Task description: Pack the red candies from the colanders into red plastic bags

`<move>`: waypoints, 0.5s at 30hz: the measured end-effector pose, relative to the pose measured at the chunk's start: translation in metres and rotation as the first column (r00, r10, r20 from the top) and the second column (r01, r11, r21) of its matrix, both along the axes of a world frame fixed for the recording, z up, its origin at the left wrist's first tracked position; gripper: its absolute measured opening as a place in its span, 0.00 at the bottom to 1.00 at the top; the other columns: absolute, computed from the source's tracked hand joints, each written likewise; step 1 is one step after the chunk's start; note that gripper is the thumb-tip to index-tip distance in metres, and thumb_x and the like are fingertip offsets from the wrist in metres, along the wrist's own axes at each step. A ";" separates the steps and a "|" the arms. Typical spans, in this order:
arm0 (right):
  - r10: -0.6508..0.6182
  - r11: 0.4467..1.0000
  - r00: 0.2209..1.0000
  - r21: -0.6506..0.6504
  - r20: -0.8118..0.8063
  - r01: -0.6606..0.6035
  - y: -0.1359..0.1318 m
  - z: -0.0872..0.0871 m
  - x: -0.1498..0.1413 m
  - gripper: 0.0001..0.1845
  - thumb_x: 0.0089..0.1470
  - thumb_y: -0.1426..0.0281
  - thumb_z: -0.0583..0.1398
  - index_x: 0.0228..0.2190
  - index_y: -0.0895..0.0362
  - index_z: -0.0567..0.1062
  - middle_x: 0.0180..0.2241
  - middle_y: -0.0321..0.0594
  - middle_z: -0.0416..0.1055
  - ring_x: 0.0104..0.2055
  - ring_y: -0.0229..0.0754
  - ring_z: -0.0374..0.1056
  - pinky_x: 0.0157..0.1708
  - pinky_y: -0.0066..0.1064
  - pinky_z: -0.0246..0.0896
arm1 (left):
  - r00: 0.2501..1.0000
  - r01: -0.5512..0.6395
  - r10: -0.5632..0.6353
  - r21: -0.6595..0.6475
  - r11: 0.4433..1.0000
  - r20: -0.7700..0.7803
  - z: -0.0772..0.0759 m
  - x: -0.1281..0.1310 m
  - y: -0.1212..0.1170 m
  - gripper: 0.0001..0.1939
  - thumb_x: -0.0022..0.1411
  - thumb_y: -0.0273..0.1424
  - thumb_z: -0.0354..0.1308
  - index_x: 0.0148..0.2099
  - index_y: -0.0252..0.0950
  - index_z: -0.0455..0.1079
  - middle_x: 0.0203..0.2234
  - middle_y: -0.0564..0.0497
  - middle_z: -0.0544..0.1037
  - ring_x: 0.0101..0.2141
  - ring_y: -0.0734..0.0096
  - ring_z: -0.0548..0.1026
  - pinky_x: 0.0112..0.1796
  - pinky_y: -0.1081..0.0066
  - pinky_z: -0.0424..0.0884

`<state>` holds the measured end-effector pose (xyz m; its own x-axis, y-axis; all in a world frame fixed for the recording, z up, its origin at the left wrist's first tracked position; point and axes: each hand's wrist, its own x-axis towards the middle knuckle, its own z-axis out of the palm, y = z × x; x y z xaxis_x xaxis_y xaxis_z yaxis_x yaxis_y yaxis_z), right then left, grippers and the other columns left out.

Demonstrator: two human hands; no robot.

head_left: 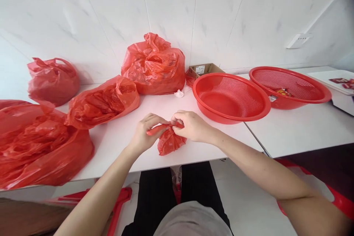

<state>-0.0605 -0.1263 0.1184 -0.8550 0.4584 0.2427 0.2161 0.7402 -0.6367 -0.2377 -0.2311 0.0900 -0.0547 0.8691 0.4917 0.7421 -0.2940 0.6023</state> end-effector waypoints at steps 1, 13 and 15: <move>-0.009 0.985 0.999 0.172 0.035 0.003 -0.002 0.006 0.002 0.03 0.52 0.76 0.58 0.30 0.59 0.73 0.31 0.36 0.66 0.27 0.33 0.56 0.27 0.28 0.47 | 0.999 -0.021 0.021 -0.003 1.000 0.023 0.002 0.000 0.001 0.04 0.61 0.31 0.59 0.36 0.40 0.76 0.30 0.50 0.79 0.35 0.64 0.74 0.39 0.65 0.69; -0.059 0.978 0.995 0.202 0.074 0.043 -0.008 -0.015 0.025 0.04 0.50 0.77 0.57 0.29 0.57 0.69 0.28 0.35 0.68 0.26 0.34 0.59 0.26 0.27 0.49 | 0.959 -0.206 0.214 -0.064 0.977 0.187 0.019 -0.007 -0.004 0.09 0.60 0.37 0.61 0.31 0.38 0.76 0.27 0.52 0.78 0.32 0.68 0.74 0.35 0.69 0.69; -0.060 0.998 0.997 0.017 -0.039 0.060 -0.013 -0.005 0.026 0.03 0.54 0.75 0.56 0.32 0.56 0.70 0.26 0.33 0.66 0.25 0.33 0.59 0.27 0.26 0.53 | 0.942 -0.195 0.203 -0.057 0.979 0.265 0.046 -0.007 -0.017 0.10 0.60 0.37 0.61 0.31 0.36 0.75 0.26 0.53 0.77 0.31 0.70 0.73 0.34 0.70 0.69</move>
<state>-0.0344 -0.1395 0.1132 -0.8159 0.5037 0.2840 0.2358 0.7383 -0.6319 -0.2447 -0.2482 0.1364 -0.3547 0.8407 0.4092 0.5935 -0.1357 0.7933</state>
